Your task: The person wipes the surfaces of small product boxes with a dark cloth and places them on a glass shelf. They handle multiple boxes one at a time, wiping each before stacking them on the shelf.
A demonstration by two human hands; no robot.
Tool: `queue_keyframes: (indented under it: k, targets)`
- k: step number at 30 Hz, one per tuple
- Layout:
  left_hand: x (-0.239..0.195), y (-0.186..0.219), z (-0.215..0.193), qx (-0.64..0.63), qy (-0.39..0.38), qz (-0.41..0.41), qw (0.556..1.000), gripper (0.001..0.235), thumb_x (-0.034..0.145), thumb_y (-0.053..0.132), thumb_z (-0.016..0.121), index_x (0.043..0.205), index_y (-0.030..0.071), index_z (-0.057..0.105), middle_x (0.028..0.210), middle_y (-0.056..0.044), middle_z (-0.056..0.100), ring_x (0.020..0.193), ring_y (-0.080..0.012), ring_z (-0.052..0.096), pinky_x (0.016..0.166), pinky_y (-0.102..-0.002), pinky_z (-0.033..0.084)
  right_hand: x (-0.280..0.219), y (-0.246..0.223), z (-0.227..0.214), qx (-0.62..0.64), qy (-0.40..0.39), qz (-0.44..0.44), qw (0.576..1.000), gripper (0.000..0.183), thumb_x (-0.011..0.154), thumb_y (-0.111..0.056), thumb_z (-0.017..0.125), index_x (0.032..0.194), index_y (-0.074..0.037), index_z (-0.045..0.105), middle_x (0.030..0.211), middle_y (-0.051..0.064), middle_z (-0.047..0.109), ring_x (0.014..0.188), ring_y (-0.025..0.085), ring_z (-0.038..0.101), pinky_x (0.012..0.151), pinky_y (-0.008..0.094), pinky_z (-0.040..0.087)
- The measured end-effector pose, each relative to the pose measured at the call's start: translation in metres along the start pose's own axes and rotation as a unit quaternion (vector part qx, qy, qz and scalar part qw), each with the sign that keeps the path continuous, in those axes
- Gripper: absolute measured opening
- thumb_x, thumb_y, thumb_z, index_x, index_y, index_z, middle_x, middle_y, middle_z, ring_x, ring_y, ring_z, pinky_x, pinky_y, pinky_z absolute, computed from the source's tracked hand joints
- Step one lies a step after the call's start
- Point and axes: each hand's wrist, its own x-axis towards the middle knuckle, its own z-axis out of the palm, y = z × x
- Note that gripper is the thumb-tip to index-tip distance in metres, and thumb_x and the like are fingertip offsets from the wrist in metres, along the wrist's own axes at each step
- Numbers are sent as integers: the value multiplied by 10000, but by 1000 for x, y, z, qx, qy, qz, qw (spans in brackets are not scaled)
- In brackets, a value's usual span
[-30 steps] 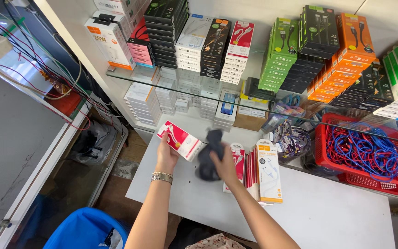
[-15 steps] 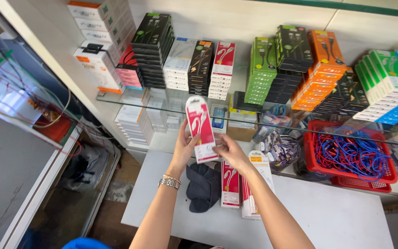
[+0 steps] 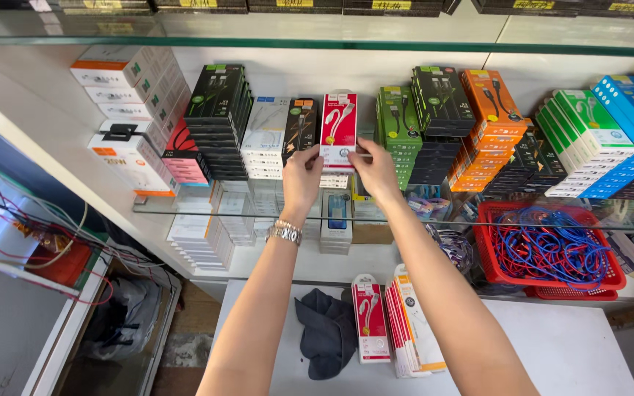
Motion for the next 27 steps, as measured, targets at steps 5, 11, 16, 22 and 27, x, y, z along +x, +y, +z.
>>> queue_keyframes:
  k: [5, 11, 16, 22, 27]
  targets:
    - [50, -17, 19, 43, -5, 11, 999, 273, 895, 94, 703, 1149, 7, 751, 922, -197, 731, 824, -304, 744, 768, -391, 577, 52, 8, 8, -12, 17, 15, 1000, 431, 906, -192, 702, 1292, -3, 660, 1081, 151, 765, 960, 213, 731, 847, 337, 550]
    - [60, -37, 42, 135, 32, 132, 982, 240, 884, 57, 673, 1084, -58, 740, 923, -230, 737, 865, -362, 722, 807, -443, 563, 62, 37, 22, -118, 52, -4, 992, 414, 903, -239, 716, 1249, -14, 697, 1115, 205, 701, 981, 273, 721, 882, 375, 548]
    - [57, -32, 45, 147, -35, 48, 987, 273, 926, 41, 624, 1169, -51, 710, 920, -249, 729, 842, -382, 724, 789, -444, 576, 59, 42, 24, -56, 30, -6, 998, 470, 964, -259, 653, 1351, 6, 617, 1196, 200, 729, 1106, 256, 709, 932, 354, 542]
    - [64, -18, 43, 178, -46, 46, 982, 235, 925, 19, 599, 1117, -50, 716, 861, -255, 723, 825, -383, 728, 754, -442, 587, 59, 37, 28, 45, 9, 75, 996, 476, 958, -217, 610, 1384, -7, 587, 1159, 161, 761, 1038, 215, 724, 904, 322, 533]
    - [60, -1, 36, 160, -48, 26, 986, 213, 951, 29, 576, 1120, -33, 689, 886, -248, 721, 848, -384, 725, 763, -450, 587, 58, 51, 27, 282, -56, 173, 942, 648, 1018, -419, 502, 1483, 32, 513, 1412, 199, 638, 1242, 258, 621, 1044, 355, 484]
